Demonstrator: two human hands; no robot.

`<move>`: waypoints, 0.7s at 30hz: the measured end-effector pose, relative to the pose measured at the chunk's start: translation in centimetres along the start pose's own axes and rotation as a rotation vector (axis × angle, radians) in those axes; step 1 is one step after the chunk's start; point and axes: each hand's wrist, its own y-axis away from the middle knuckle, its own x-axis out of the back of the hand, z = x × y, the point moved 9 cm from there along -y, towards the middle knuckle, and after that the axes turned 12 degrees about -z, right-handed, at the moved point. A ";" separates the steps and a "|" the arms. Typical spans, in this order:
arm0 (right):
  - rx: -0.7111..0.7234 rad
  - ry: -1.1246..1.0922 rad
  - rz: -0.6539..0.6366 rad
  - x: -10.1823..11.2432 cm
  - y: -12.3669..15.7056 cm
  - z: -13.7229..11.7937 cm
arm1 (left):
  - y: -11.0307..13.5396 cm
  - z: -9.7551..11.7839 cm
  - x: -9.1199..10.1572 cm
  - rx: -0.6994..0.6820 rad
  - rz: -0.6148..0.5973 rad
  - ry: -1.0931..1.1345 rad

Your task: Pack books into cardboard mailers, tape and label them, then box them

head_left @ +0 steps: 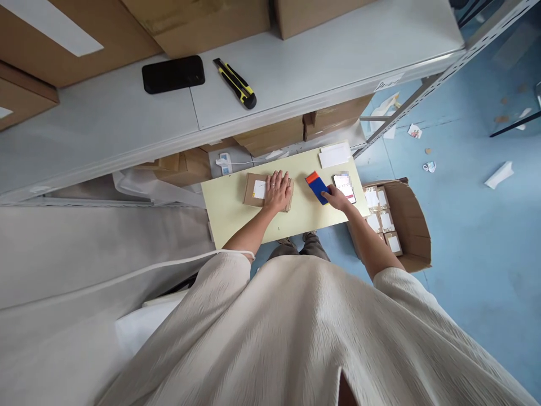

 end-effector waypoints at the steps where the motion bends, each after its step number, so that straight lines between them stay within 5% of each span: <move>1: 0.010 0.048 0.047 0.2 0.0 -0.5 | 0.0 0.0 0.0 0.032 0.005 0.011; 10: 0.241 0.302 0.229 2.4 4.1 -7.7 | 2.4 -2.0 0.6 0.284 0.118 0.200; 16: 0.501 0.574 0.487 8.8 9.2 -19.5 | 7.2 -4.0 2.5 0.226 0.154 0.249; 21: 0.643 0.794 0.623 13.5 10.4 -29.9 | 11.1 -7.1 4.1 0.259 0.222 0.276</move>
